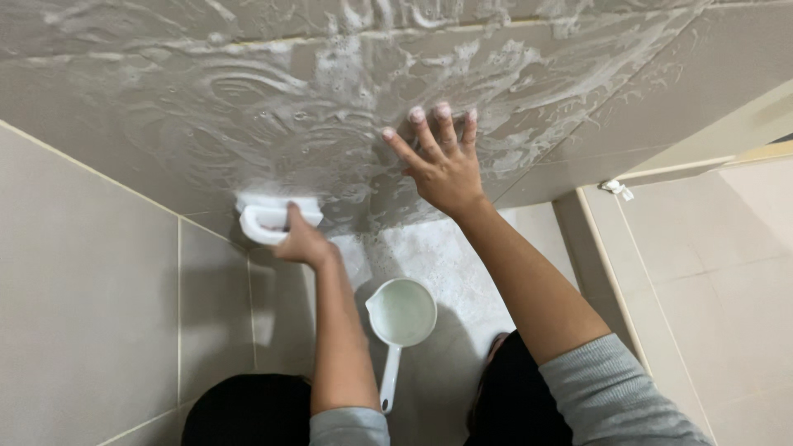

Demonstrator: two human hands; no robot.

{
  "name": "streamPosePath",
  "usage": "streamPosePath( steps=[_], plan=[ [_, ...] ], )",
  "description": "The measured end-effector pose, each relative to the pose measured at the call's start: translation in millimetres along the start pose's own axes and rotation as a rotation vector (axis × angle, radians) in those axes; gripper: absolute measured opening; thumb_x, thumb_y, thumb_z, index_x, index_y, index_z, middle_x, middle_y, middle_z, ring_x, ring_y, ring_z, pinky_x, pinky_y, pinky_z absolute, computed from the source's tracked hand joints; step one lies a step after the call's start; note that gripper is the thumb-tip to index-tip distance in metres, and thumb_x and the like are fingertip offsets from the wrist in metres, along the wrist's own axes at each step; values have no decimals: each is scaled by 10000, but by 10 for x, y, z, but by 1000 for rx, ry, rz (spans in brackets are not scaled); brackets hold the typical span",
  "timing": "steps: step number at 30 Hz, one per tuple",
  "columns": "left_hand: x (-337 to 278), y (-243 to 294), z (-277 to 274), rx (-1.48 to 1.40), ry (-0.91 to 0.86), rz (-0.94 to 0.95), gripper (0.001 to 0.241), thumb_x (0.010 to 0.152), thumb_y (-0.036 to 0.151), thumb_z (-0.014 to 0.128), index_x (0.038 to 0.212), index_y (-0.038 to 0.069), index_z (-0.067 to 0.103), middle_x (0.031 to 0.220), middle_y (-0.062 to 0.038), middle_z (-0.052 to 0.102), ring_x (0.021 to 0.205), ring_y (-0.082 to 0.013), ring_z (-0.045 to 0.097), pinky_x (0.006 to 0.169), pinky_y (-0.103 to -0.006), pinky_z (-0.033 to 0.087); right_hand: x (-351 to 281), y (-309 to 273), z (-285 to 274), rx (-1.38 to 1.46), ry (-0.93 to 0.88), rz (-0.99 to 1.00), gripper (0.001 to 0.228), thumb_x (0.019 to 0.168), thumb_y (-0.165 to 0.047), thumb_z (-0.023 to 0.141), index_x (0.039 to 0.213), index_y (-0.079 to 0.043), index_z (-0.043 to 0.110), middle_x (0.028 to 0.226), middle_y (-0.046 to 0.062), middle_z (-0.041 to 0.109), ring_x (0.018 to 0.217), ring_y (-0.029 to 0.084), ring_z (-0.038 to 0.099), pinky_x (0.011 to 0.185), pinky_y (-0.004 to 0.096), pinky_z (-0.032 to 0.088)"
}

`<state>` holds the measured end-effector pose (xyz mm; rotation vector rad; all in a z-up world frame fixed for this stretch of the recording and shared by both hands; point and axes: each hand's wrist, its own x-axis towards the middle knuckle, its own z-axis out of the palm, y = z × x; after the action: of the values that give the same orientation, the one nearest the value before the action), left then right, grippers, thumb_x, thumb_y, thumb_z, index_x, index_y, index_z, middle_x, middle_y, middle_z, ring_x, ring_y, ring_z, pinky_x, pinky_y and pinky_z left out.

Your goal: The person scrubs a tiled wall with a white brush and soapy water. They use their left hand to steady themselves against the wall while scrubbing with their right hand. A white scoop is visible on the floor nearby.

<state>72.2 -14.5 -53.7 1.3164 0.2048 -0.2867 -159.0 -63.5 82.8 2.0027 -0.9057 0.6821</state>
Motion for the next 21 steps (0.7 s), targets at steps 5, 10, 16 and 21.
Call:
streamPosePath(
  steps=[5,10,16,21],
  plan=[
    [-296,436,31,3,-22,176,688,723,57,946,1282,-95,575,1167,-299,615,1108,-386,623,952,-498,513,42,-6,-50,-9,-3,6,623,986,-571,545,1585,-478,403,1690,70,185,1547,411,19,1196,676,61],
    [-651,284,-31,31,17,-262,678,734,227,941,1219,-106,604,1135,-262,662,1159,-409,676,943,-508,527,7,7,-43,21,-22,15,621,990,-552,561,1584,-458,409,1675,72,231,1538,416,77,1184,678,99],
    [-1231,102,-18,124,-239,187,672,677,27,926,1219,-152,570,1106,-381,608,1130,-507,633,939,-519,512,34,7,-63,-39,-56,9,811,858,-612,705,1589,-521,364,1693,58,172,1546,410,7,1203,676,44],
    [-871,-488,-102,114,-156,123,636,689,94,952,1209,-68,624,1088,-273,683,1049,-412,702,903,-490,554,32,38,-84,20,-30,-6,935,746,-522,855,1575,-469,425,1680,54,239,1538,406,97,1187,680,143]
  ],
)
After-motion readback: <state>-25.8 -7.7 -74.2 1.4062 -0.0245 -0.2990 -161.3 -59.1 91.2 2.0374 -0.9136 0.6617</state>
